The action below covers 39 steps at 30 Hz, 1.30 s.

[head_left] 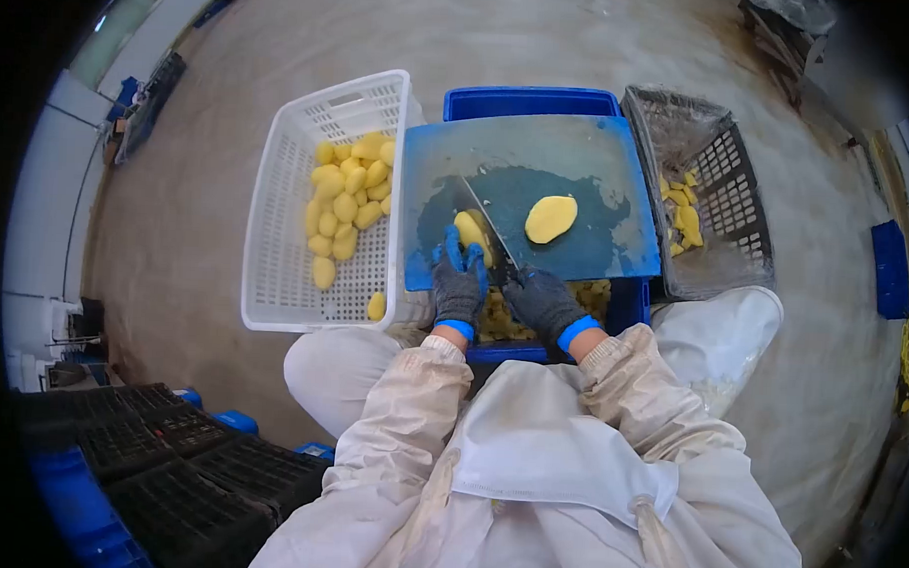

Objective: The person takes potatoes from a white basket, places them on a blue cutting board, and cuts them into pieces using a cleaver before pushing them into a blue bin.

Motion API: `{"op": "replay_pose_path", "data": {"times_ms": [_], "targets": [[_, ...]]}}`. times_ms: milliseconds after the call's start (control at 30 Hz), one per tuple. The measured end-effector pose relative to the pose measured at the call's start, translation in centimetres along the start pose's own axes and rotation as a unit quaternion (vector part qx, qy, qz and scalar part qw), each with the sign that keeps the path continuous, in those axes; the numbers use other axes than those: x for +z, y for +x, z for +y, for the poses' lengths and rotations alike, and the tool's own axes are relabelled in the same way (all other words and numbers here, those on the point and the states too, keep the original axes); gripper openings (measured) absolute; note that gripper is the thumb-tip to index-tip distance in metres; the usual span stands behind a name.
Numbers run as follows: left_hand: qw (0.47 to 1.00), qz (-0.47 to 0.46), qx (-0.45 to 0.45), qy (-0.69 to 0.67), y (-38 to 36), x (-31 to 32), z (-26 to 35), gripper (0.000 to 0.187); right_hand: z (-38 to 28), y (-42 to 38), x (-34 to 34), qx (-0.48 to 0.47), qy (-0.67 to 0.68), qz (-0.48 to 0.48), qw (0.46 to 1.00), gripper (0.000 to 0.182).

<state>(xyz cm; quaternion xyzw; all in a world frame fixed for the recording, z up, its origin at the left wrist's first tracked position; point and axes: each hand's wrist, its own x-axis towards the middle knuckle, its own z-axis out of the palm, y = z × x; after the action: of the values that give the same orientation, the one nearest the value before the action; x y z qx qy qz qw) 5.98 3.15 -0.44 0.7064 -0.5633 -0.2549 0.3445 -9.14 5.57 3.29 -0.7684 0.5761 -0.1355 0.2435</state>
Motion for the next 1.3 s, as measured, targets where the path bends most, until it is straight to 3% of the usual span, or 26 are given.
{"op": "replay_pose_path", "data": {"times_ms": [67, 133, 167, 233, 333, 433, 667, 800, 867, 967, 1300], "targets": [[1.0, -0.015, 0.016, -0.003, 0.9, 0.8, -0.1, 0.052, -1.2, -0.5, -2.7, 0.003, -0.013, -0.034, 0.999, 0.026], [0.997, -0.064, 0.04, 0.028, 1.7, 1.5, -0.7, 0.048, -0.8, -1.0, -3.6, 0.16, 0.022, -0.051, 0.986, 0.03], [0.997, -0.06, 0.036, 0.028, 2.1, 1.6, -1.1, 0.048, -0.6, -1.4, -3.9, 0.156, 0.02, -0.055, 0.986, 0.03], [0.997, -0.066, 0.03, 0.01, 2.7, 1.7, -1.3, 0.046, 0.1, -2.4, -4.6, 0.103, 0.037, 0.043, 0.993, 0.031], [0.999, -0.011, 0.029, 0.02, 2.8, 0.9, -2.2, 0.044, -0.1, -2.8, -4.4, 0.097, 0.004, 0.027, 0.995, 0.031], [0.996, -0.028, 0.066, 0.057, 2.9, 0.5, -2.8, 0.043, -0.9, -3.1, -4.0, 0.101, -0.012, 0.006, 0.995, 0.031], [0.993, -0.046, 0.041, 0.1, 3.9, 1.4, -2.7, 0.041, -1.1, -2.1, -2.5, 0.115, -0.102, -0.08, 0.985, 0.027], [0.993, -0.07, 0.042, 0.082, 3.7, 1.2, -2.8, 0.042, 0.1, 0.6, -0.8, 0.102, -0.083, -0.083, 0.988, 0.028], [0.993, -0.085, 0.025, 0.083, 3.4, 0.8, -2.8, 0.042, -0.1, 1.4, -1.4, 0.032, -0.107, -0.08, 0.99, 0.029], [0.99, -0.067, 0.067, 0.106, 3.6, 1.0, -2.9, 0.042, -0.4, -0.4, -1.7, 0.095, -0.023, -0.003, 0.995, 0.028], [0.993, -0.07, 0.051, 0.084, 3.6, 0.5, -2.3, 0.038, -1.1, -1.9, -2.4, 0.089, -0.07, -0.086, 0.99, 0.029]]}}
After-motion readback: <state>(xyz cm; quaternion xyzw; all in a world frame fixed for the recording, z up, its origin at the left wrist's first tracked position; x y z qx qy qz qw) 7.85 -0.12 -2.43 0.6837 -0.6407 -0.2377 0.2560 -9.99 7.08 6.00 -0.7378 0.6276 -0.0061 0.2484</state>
